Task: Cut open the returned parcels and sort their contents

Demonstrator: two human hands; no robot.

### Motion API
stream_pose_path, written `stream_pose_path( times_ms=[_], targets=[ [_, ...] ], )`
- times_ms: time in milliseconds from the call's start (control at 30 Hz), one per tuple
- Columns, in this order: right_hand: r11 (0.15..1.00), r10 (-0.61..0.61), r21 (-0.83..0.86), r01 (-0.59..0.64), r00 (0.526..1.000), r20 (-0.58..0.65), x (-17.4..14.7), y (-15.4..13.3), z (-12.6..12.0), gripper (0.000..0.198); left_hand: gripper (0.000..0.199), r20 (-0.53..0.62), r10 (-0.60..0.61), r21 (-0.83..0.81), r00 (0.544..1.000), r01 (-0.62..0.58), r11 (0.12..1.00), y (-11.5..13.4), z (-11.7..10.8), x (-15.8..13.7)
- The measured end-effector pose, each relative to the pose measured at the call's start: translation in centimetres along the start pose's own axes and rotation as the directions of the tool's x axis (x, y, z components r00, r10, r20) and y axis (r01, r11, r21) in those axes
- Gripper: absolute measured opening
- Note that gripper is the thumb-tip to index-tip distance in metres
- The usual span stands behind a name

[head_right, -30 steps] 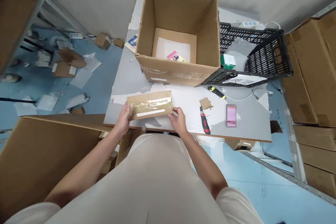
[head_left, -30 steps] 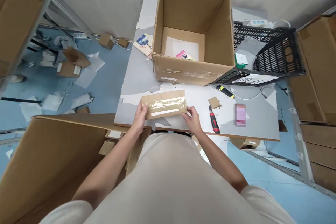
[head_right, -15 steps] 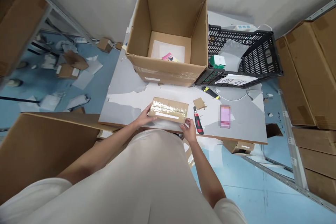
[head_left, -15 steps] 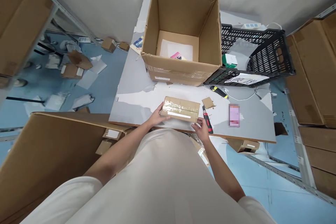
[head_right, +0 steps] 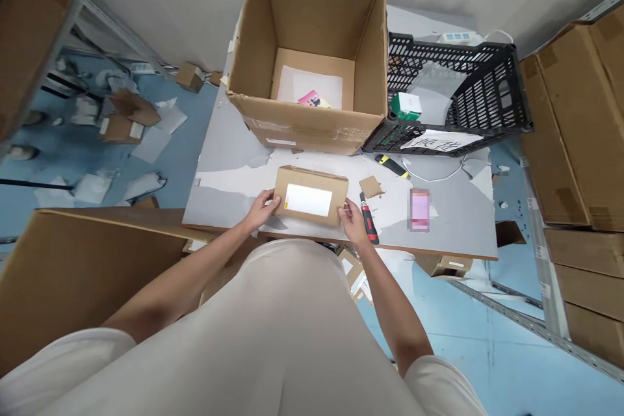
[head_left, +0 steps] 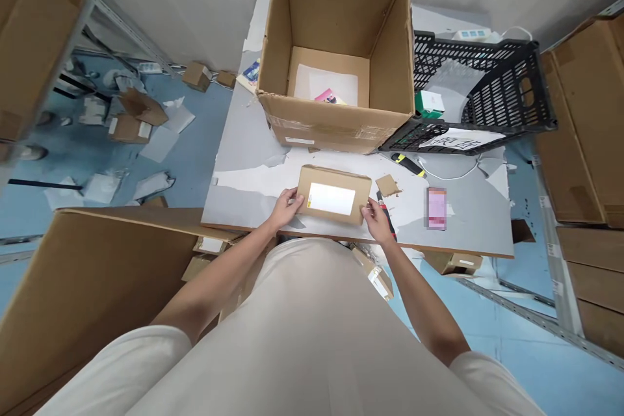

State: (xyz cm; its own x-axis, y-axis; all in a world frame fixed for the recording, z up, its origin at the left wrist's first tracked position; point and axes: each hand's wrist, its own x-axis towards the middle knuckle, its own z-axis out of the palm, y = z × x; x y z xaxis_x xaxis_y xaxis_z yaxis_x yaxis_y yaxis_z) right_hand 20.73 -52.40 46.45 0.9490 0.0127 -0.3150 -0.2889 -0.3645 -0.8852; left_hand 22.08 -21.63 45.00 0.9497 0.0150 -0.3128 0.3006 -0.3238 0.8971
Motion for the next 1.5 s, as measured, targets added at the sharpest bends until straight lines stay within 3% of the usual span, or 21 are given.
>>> stream_pose_path(
  times_ms=[133,267,367,500,633,767,867,1033,1167,1367,1500],
  targets=[
    [0.995,0.038,-0.099,-0.032,0.997,0.062,0.7,-0.7,0.5,0.059,0.054,0.059,-0.008,0.118,0.998,0.0,0.993,0.6,0.1,0.5],
    [0.996,0.089,-0.029,-0.087,0.992,0.084,0.6,0.3,0.9,0.068,0.059,0.095,-0.065,0.063,0.993,0.059,0.996,0.1,0.4,0.1],
    [0.983,0.133,0.121,-0.14,0.989,0.067,-0.1,2.0,0.6,0.062,0.077,0.131,-0.091,0.004,0.987,0.092,0.996,-0.9,-0.2,-0.6],
    [0.952,0.194,0.229,-0.202,0.979,0.057,-1.1,4.2,0.4,0.06,0.104,0.155,-0.105,0.076,0.982,0.094,0.993,-2.9,-1.0,-1.0],
    [0.981,0.147,0.119,-0.156,0.986,0.078,-1.3,4.4,1.4,0.078,0.085,0.18,-0.11,0.041,0.977,0.104,0.994,-4.5,-0.2,-0.6],
    [0.983,0.157,0.083,-0.164,0.984,0.085,-1.0,3.0,2.5,0.069,0.074,0.196,-0.092,-0.076,0.976,0.109,0.991,-4.5,1.0,-0.7],
    [0.992,0.105,0.063,-0.108,0.993,0.058,-1.0,1.6,1.9,0.055,0.064,0.149,-0.083,-0.046,0.985,0.09,0.995,-3.3,0.8,-1.4],
    [0.979,-0.043,-0.199,0.048,0.999,0.029,-0.6,-0.8,-0.7,0.038,0.051,0.017,0.041,0.122,0.999,-0.042,0.992,0.5,-0.3,-2.1],
    [0.923,-0.097,-0.365,0.117,0.993,0.073,0.1,-2.0,-1.4,0.045,0.044,-0.038,0.022,0.201,0.999,-0.014,0.98,2.2,-0.2,-1.9],
    [0.903,-0.079,-0.417,0.1,0.995,0.067,0.4,-1.7,-1.0,0.047,0.045,-0.058,0.01,0.144,0.998,-0.002,0.99,1.6,0.7,-1.8],
    [0.938,-0.024,-0.344,0.042,0.998,0.056,0.2,-0.9,-1.1,0.044,0.05,-0.066,-0.007,0.125,0.998,0.016,0.992,1.7,0.8,-2.4]
  ],
)
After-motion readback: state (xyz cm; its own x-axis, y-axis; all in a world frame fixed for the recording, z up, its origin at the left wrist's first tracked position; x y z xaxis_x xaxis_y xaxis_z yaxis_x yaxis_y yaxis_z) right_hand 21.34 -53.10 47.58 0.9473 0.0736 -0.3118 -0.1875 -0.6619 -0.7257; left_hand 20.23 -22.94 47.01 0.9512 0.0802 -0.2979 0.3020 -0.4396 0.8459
